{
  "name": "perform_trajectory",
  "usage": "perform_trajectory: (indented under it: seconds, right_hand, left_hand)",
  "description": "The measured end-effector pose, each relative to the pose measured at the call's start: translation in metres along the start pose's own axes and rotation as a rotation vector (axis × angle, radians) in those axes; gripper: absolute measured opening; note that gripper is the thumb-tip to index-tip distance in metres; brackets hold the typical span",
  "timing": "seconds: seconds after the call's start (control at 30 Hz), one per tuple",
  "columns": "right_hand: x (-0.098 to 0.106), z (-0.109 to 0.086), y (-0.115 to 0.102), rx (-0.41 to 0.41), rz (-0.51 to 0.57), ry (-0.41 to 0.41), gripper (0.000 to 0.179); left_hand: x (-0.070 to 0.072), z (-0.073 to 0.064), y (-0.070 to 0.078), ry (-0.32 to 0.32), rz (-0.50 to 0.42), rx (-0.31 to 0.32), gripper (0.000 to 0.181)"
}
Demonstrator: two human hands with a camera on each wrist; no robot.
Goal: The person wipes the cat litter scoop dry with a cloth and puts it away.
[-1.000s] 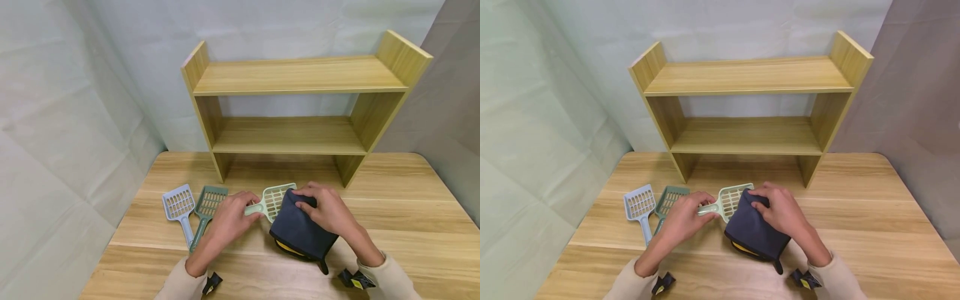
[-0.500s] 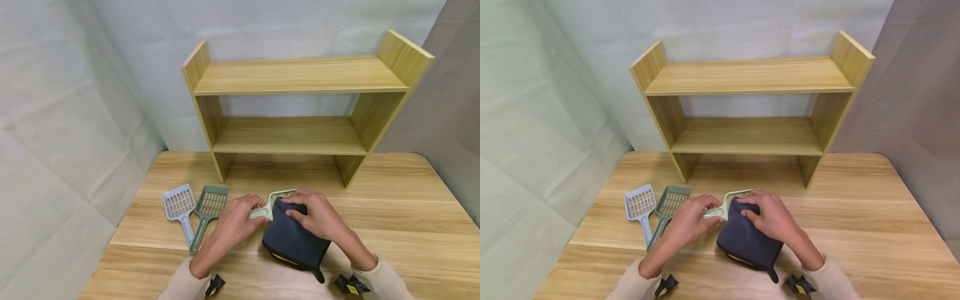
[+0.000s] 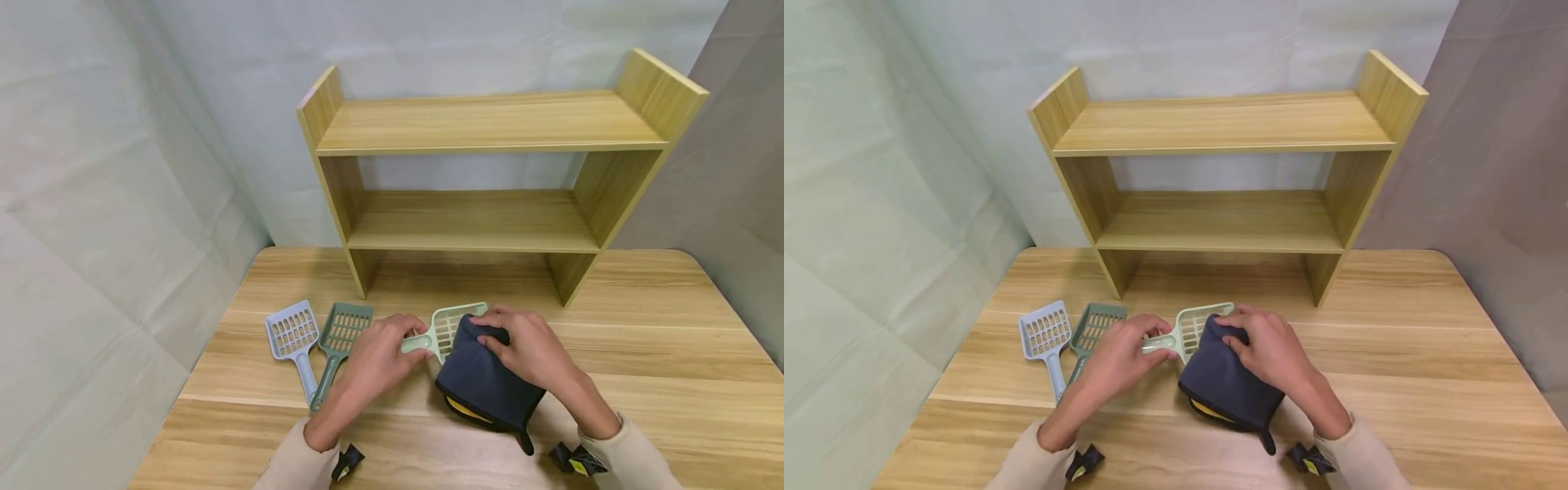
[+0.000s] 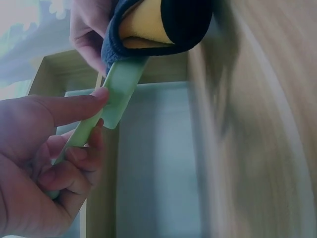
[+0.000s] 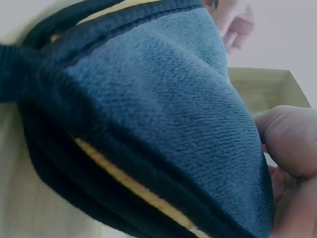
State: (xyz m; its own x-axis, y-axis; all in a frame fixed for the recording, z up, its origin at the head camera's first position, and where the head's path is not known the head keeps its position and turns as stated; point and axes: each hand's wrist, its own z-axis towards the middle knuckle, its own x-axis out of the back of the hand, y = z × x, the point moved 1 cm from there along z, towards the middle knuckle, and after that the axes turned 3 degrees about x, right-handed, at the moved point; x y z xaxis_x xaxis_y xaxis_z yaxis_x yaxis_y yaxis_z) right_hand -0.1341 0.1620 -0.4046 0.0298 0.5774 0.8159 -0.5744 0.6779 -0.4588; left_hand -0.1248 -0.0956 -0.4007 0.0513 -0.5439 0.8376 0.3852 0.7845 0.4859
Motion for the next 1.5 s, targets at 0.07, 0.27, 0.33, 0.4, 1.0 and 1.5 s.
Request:
perform_trajectory:
  seconds: [0.07,0.27,0.33,0.4,1.0,1.5]
  right_hand:
    - [0.004,0.000,0.003,-0.018,0.000,0.009,0.036]
    - [0.019,-0.001,0.013,-0.065,0.032,0.049,0.038]
    - [0.023,-0.001,0.016,-0.093,0.045,0.053,0.039]
    - [0.028,-0.001,0.019,-0.127,0.063,0.052,0.039]
    - [0.050,-0.003,0.032,-0.226,0.053,0.143,0.042]
    - [0.040,0.002,0.035,-0.288,0.437,-0.014,0.048]
  left_hand:
    - [0.002,0.000,-0.001,0.008,-0.004,0.010,0.029]
    - [0.012,0.002,-0.005,0.042,-0.020,0.031,0.031]
    - [0.016,0.003,-0.007,0.054,-0.028,0.037,0.031]
    - [0.019,0.004,-0.010,0.059,-0.034,0.048,0.030]
    - [0.040,0.006,-0.022,0.111,-0.016,0.089,0.031]
    - [0.036,0.007,-0.018,0.046,-0.084,-0.006,0.030]
